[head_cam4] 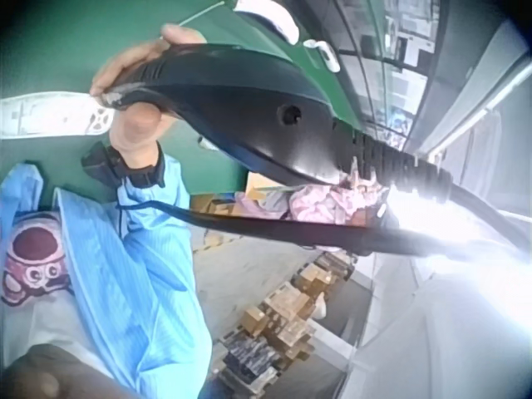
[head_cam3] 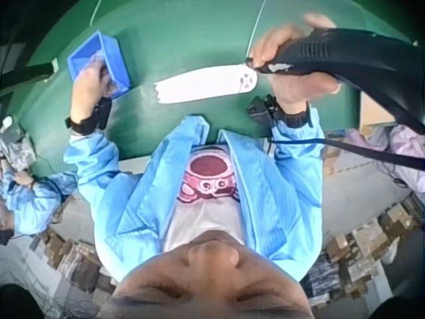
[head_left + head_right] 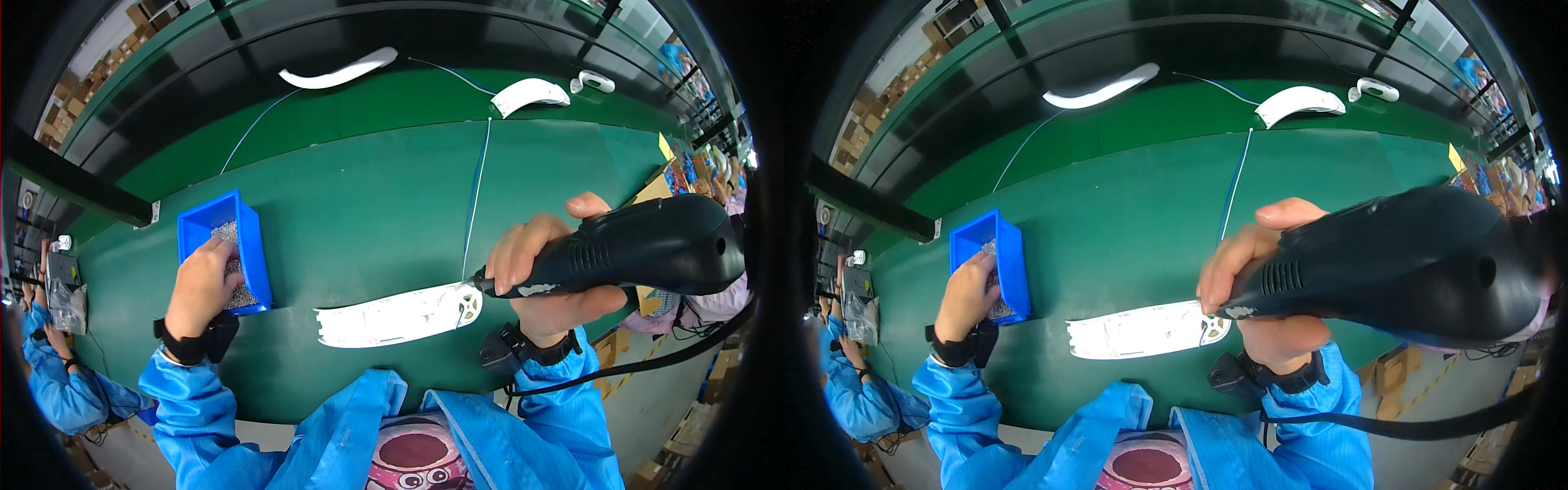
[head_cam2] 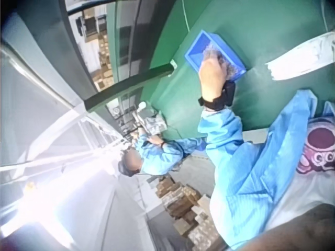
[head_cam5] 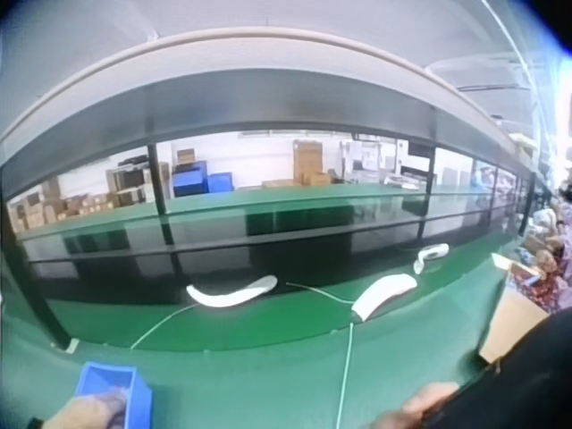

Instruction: Assemble white plastic housings using an electric screwdriver and screws at a manufacturing workbench.

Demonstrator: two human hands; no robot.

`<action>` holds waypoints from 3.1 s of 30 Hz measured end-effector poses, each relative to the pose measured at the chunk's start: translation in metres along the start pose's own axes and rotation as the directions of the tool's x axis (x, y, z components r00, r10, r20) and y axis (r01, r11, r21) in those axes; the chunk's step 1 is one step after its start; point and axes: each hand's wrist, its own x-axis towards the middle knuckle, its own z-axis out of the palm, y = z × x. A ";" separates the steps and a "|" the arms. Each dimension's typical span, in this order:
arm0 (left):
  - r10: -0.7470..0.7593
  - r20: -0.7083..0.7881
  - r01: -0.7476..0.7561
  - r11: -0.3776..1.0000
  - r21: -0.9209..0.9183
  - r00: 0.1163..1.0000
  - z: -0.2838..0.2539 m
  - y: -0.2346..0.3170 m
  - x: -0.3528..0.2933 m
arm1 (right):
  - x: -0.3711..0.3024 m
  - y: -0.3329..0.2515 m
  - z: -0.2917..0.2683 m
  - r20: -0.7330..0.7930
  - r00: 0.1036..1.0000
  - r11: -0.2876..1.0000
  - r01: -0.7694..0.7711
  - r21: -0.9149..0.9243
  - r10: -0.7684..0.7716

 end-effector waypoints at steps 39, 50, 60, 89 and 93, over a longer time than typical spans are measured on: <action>0.173 0.002 -0.114 0.659 -0.744 0.985 0.041 0.113 0.008 | -0.006 0.038 0.004 -0.089 0.964 0.958 -0.232 0.171 0.250; 0.198 -0.062 -0.186 0.705 -0.684 0.978 0.038 0.112 0.016 | 0.003 0.035 0.002 0.058 0.985 0.986 -0.165 0.022 0.164; 0.310 -0.272 -0.412 0.717 -0.562 0.911 0.041 0.131 0.024 | 0.011 0.027 0.017 0.351 0.932 0.934 -0.045 0.356 -0.089; 0.059 -0.105 -0.111 0.786 -0.609 0.993 0.067 0.087 0.015 | -0.013 0.074 0.024 0.328 0.944 0.969 -0.057 0.238 -0.025; 0.053 -0.106 -0.106 0.796 -0.595 0.993 0.067 0.087 0.016 | -0.010 0.076 0.024 0.326 0.945 0.969 -0.054 0.243 -0.029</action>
